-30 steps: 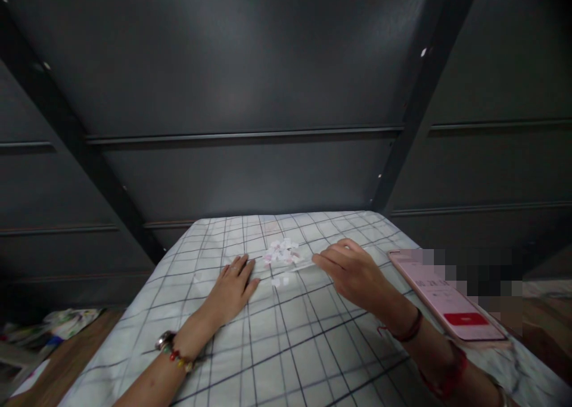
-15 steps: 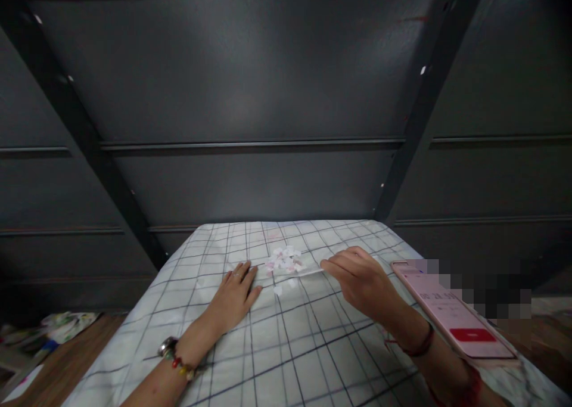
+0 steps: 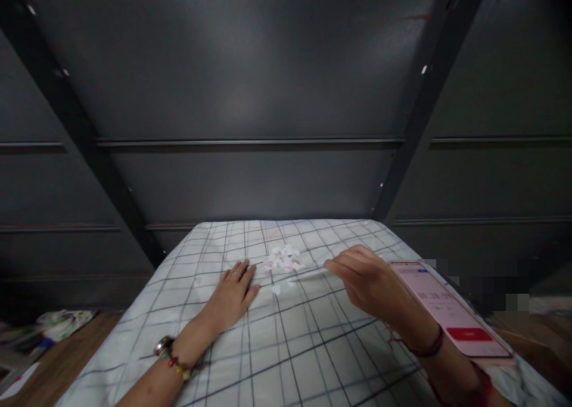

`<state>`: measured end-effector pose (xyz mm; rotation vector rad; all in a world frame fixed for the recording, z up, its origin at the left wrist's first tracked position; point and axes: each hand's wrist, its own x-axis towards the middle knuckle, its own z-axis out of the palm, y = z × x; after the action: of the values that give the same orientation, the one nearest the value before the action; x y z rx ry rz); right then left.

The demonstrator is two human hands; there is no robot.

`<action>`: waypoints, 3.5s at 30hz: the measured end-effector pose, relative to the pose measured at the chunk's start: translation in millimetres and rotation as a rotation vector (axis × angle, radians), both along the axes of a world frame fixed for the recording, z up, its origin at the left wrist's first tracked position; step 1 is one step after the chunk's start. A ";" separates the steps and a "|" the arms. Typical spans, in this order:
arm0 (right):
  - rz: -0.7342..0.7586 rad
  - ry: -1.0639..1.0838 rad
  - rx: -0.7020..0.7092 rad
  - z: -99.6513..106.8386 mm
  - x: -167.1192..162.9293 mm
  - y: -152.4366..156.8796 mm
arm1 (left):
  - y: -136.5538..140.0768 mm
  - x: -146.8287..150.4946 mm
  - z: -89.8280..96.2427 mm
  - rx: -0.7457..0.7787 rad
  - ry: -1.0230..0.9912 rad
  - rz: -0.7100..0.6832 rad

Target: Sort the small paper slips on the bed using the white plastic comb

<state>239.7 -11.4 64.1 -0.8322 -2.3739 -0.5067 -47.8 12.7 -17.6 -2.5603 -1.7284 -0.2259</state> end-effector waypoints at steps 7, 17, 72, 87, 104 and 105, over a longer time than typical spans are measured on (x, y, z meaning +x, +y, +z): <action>-0.017 -0.019 -0.054 0.6 7.6 0.5 | 3.2 -3.6 -8.3 0.046 -0.023 -0.012; -0.031 0.006 -0.007 -2.4 1.3 2.0 | 2.9 -3.4 -7.6 0.049 -0.032 -0.016; 0.063 0.140 -0.221 -18.9 28.7 27.7 | 2.3 -3.0 -4.4 0.023 0.009 -0.019; -0.235 0.103 0.137 -23.9 20.8 25.7 | 4.0 -3.1 -8.5 0.050 0.001 -0.023; -0.135 0.006 0.113 -16.9 -12.5 10.4 | 3.3 -2.8 -5.3 0.017 0.002 -0.013; -0.141 0.015 0.124 -15.9 -12.2 10.0 | 3.5 -3.1 -6.1 0.021 -0.006 -0.016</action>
<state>227.6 -1.4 48.2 -0.9467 -2.2546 -0.6947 -50.9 16.2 -23.7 -2.5620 -1.6990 -0.2512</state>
